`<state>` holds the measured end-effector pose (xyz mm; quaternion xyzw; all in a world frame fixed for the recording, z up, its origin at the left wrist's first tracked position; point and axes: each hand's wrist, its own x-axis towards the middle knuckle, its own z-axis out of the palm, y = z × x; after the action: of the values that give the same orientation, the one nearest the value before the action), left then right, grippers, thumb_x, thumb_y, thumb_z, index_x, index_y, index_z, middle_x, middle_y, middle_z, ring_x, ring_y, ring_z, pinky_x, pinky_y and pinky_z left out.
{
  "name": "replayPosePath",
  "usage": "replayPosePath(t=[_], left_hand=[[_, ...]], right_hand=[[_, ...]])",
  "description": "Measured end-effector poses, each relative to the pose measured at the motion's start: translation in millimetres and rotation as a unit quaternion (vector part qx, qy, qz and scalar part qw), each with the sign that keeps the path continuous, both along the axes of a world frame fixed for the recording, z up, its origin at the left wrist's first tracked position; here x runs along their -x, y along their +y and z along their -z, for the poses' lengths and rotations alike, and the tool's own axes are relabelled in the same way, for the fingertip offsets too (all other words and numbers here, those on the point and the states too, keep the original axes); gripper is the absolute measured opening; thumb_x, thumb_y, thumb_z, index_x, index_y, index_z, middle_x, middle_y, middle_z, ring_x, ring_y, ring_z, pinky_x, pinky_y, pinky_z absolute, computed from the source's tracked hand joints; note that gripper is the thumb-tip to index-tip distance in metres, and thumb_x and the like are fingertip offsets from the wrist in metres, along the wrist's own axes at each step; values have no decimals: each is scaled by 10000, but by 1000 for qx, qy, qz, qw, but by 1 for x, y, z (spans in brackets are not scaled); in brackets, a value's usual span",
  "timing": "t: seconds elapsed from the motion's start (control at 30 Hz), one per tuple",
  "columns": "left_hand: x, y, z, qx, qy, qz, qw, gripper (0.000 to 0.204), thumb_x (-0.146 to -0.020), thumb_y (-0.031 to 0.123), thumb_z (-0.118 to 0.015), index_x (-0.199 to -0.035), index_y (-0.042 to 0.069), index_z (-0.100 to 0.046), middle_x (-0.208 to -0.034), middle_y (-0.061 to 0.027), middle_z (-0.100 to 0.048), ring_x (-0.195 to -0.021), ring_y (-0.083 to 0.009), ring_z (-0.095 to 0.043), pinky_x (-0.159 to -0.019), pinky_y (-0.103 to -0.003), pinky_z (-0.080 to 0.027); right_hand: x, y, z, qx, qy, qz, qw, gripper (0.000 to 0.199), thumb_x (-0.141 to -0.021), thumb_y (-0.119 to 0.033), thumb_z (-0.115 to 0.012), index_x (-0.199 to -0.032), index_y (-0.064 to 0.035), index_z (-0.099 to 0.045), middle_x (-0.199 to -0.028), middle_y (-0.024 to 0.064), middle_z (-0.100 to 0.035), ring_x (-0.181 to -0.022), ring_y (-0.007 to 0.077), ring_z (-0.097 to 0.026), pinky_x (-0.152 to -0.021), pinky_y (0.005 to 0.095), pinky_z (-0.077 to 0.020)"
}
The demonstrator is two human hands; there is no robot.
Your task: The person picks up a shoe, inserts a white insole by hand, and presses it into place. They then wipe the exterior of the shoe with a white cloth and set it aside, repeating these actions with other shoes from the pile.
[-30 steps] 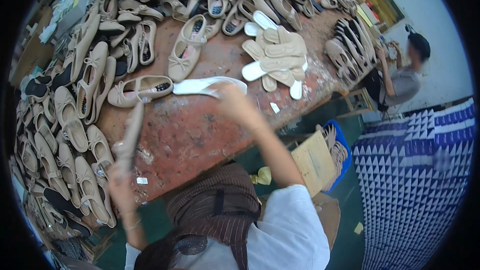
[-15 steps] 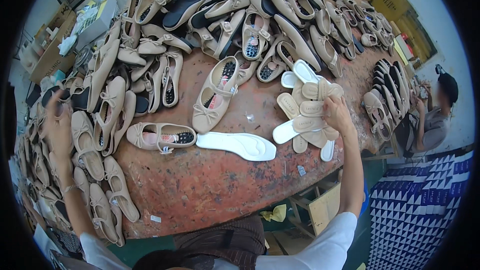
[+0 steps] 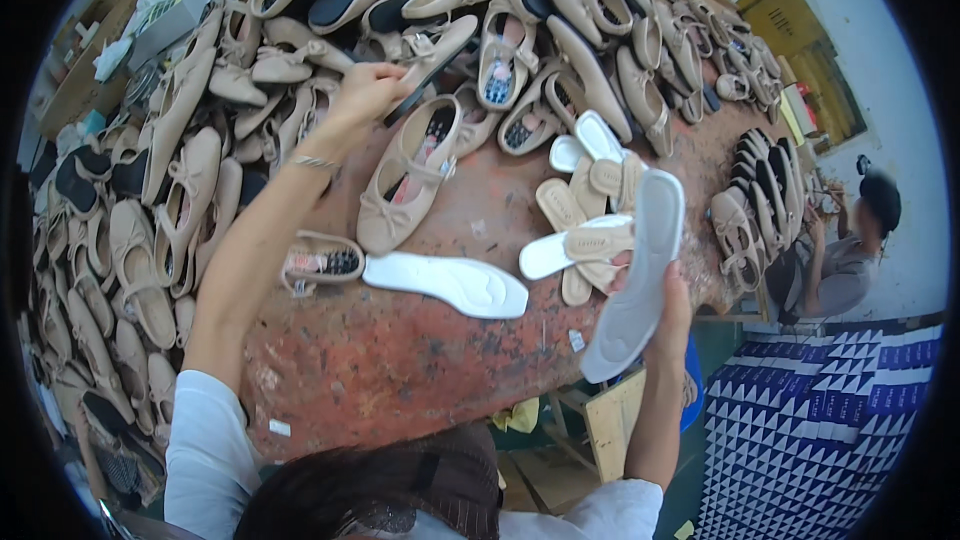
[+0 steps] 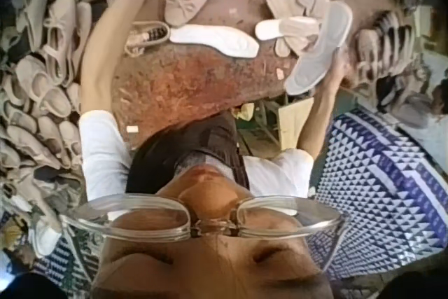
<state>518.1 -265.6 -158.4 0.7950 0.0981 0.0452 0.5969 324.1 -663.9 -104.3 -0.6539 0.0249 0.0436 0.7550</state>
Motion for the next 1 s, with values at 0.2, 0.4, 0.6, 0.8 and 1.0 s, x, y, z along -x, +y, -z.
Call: replayPosePath(t=[0.2,0.4,0.6,0.8,1.0], left_hand=[[259,47,-35,104,161,125,973,170,-792,3,-737,-961,12,-717,-893,15,-663,-767,-62,-593,-661,-262,-469],[484,50,-8,-243,15,136,960,231,-733,-88,-672,-932,16,-724,-880,-98,-620,-822,-303,-605,-743,-369,-495],[549,30,44,-405,-26,-133,904,303,-756,-43,-702,-1047,34,-743,-1010,-105,-638,-1005,-311,-575,-842,-394,-484],[540,13,63,-227,157,-341,899,621,-816,87,-786,-1384,-16,-559,-1091,-147,-581,-720,-200,-617,-682,-329,-539],[550,26,71,-57,109,-288,950,715,-782,17,-823,-1422,-35,-508,-1152,-94,-512,-889,-139,-655,-708,-243,-594]], right_hand=[[59,69,39,-125,121,-110,979,671,-1055,-486,-411,-1401,88,-452,-1192,231,-649,-819,216,-639,-702,361,-568],[137,124,51,224,-12,-270,936,394,-1024,-211,-487,-1261,57,-652,-1173,155,-669,-956,219,-585,-848,332,-471],[170,173,63,388,-356,-384,759,323,-751,-3,-723,-1073,-19,-744,-1153,137,-668,-1057,323,-597,-927,428,-457],[175,219,73,390,-404,-395,727,280,-726,4,-687,-1000,-18,-741,-1092,92,-698,-1023,257,-640,-954,421,-450],[199,258,96,299,-374,-432,765,224,-751,-29,-706,-972,0,-729,-1071,104,-694,-1021,282,-638,-936,399,-465]])
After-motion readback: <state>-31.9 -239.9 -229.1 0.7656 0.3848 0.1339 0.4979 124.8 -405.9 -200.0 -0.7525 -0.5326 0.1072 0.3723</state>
